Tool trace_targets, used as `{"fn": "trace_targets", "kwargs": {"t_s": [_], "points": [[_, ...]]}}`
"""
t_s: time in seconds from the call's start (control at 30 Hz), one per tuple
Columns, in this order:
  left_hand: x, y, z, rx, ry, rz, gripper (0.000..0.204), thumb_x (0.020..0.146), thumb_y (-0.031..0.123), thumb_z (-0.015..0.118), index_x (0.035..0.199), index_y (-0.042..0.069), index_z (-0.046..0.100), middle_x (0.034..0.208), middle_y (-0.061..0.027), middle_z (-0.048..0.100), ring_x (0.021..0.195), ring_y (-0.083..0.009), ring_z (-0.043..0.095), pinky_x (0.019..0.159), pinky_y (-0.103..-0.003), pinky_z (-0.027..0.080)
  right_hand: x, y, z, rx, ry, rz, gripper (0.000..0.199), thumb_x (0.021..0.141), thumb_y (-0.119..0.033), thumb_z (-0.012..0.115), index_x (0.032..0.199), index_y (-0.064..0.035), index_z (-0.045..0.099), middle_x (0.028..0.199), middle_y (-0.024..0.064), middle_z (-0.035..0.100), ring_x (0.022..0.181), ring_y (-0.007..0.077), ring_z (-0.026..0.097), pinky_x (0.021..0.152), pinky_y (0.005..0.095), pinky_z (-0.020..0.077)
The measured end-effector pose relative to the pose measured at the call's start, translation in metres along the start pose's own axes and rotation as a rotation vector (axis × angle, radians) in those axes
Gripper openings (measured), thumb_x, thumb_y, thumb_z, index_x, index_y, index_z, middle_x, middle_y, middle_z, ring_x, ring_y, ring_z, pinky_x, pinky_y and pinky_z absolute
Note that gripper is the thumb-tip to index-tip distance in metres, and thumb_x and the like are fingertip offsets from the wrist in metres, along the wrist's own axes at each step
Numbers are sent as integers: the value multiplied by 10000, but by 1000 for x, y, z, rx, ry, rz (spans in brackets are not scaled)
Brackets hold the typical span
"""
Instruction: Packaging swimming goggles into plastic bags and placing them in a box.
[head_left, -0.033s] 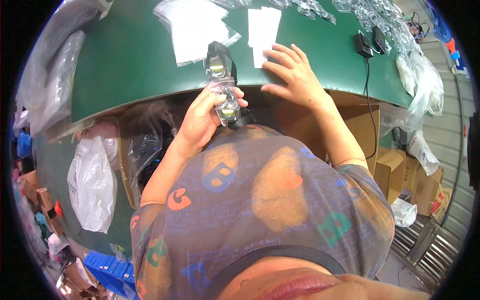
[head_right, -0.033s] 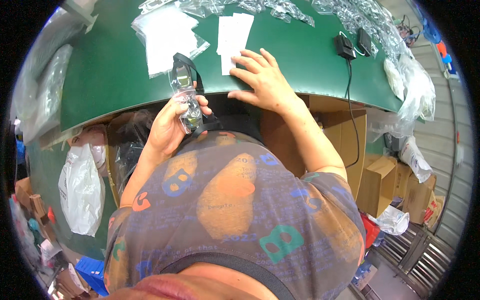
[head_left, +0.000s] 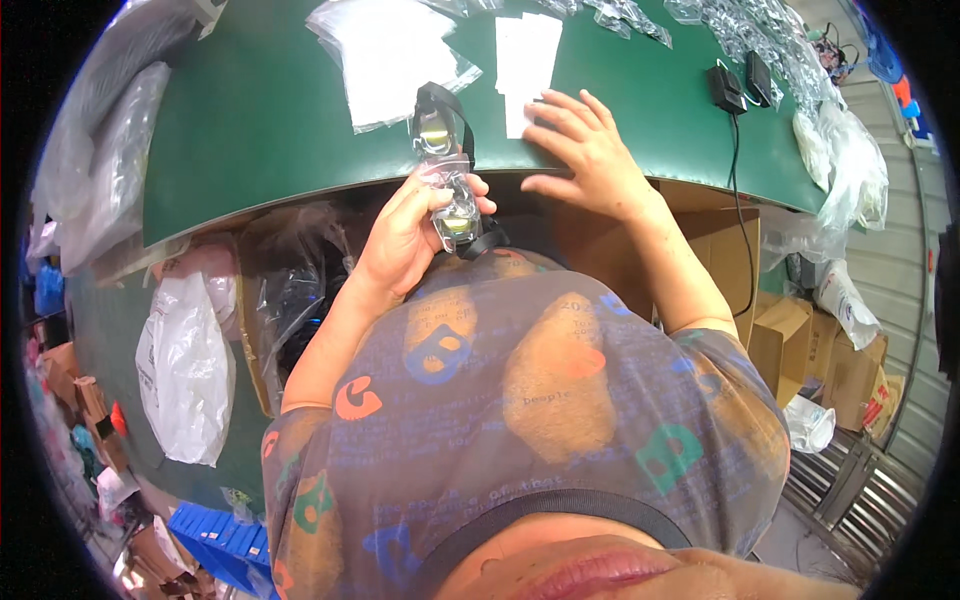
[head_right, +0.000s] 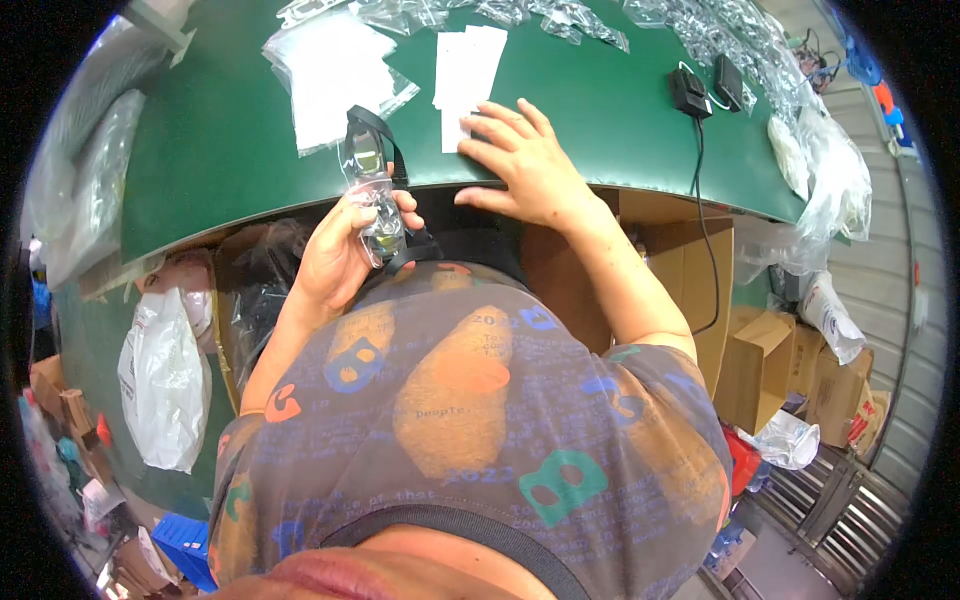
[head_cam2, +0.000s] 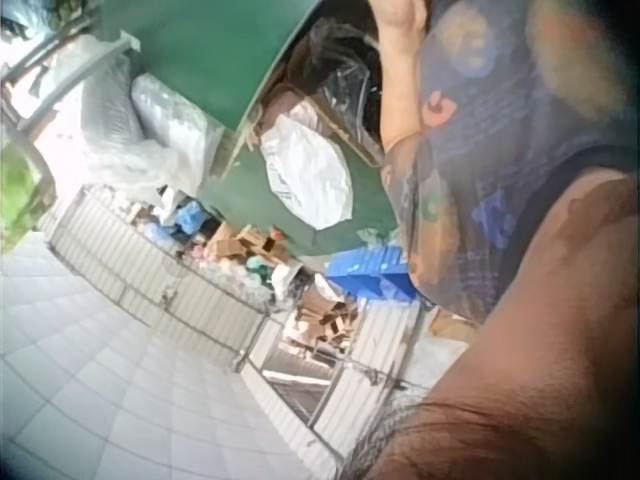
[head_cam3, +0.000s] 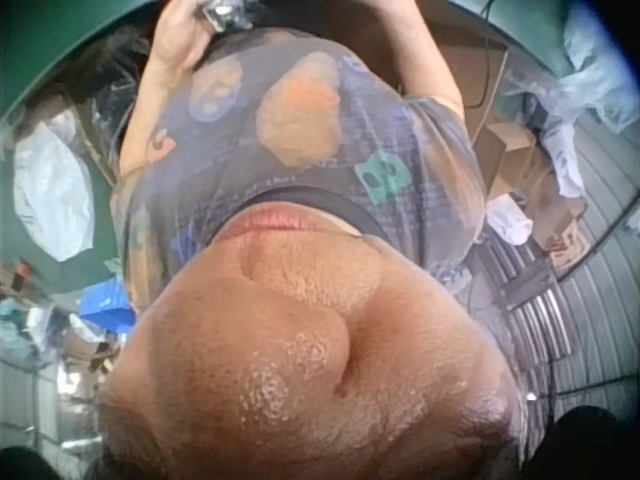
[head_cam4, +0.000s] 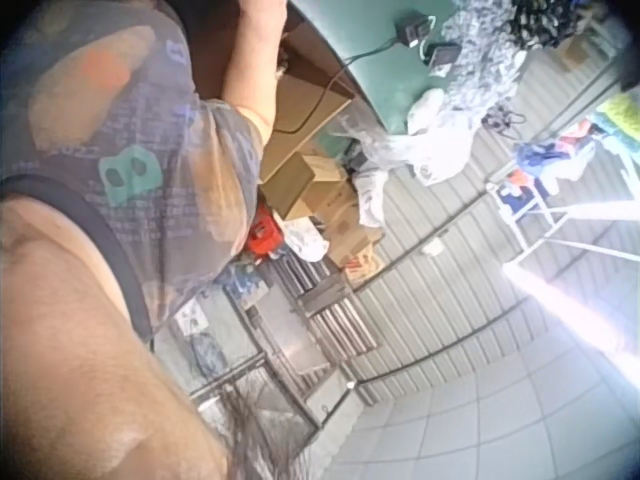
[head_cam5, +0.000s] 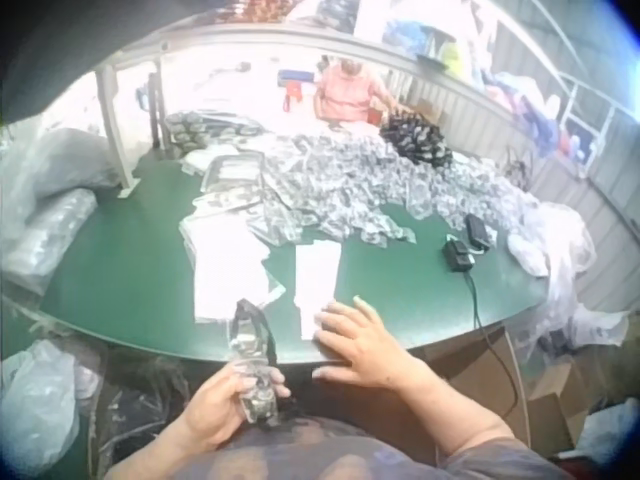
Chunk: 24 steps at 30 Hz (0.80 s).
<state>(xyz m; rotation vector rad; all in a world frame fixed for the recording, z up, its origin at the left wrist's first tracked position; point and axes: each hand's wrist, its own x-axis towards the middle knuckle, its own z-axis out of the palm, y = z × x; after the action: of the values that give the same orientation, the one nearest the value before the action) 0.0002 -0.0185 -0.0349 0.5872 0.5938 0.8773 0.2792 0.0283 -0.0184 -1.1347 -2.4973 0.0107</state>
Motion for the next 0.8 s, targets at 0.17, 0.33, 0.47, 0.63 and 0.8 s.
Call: {"fn": "trace_targets", "kwargs": {"t_s": [0.17,0.33,0.47,0.63,0.8], "points": [[0,1,-2,-1,0,10,582,986,161,495,1520,10,321,1213,-161,614,1119,-278,645,731,-452,636,-11,-2,12,-31,75,-143,202,849,-161,750,1031,-123,671,1209,22,669,1277,232,573,1134,505,370],[-1,-1,-2,1,-5,0,557,994,171,497,1512,35,344,1236,-153,615,1130,-278,644,744,-465,636,9,-20,-4,669,537,247,78,917,-8,662,977,-45,630,1102,126,718,1036,308,667,972,403,494],[-2,-2,7,-5,49,4,477,1035,211,477,1481,61,398,1259,-134,617,1141,-256,642,775,-464,630,34,-58,-32,286,476,-240,173,791,-62,738,927,-72,632,1158,138,713,1137,308,672,1019,460,471],[-2,-1,3,-73,103,35,430,1103,343,400,1416,55,466,1280,-93,610,1128,-212,642,860,-407,596,33,-79,-12,298,186,-334,176,820,-113,737,969,-89,646,1168,74,699,1201,243,648,1095,498,405],[-9,3,5,-181,-20,46,454,1092,353,423,1421,41,444,1287,-86,597,1152,-190,621,928,-373,545,35,-82,-17,294,80,-321,139,885,-145,700,1005,-102,647,1152,43,707,1152,200,663,1096,502,390]]}}
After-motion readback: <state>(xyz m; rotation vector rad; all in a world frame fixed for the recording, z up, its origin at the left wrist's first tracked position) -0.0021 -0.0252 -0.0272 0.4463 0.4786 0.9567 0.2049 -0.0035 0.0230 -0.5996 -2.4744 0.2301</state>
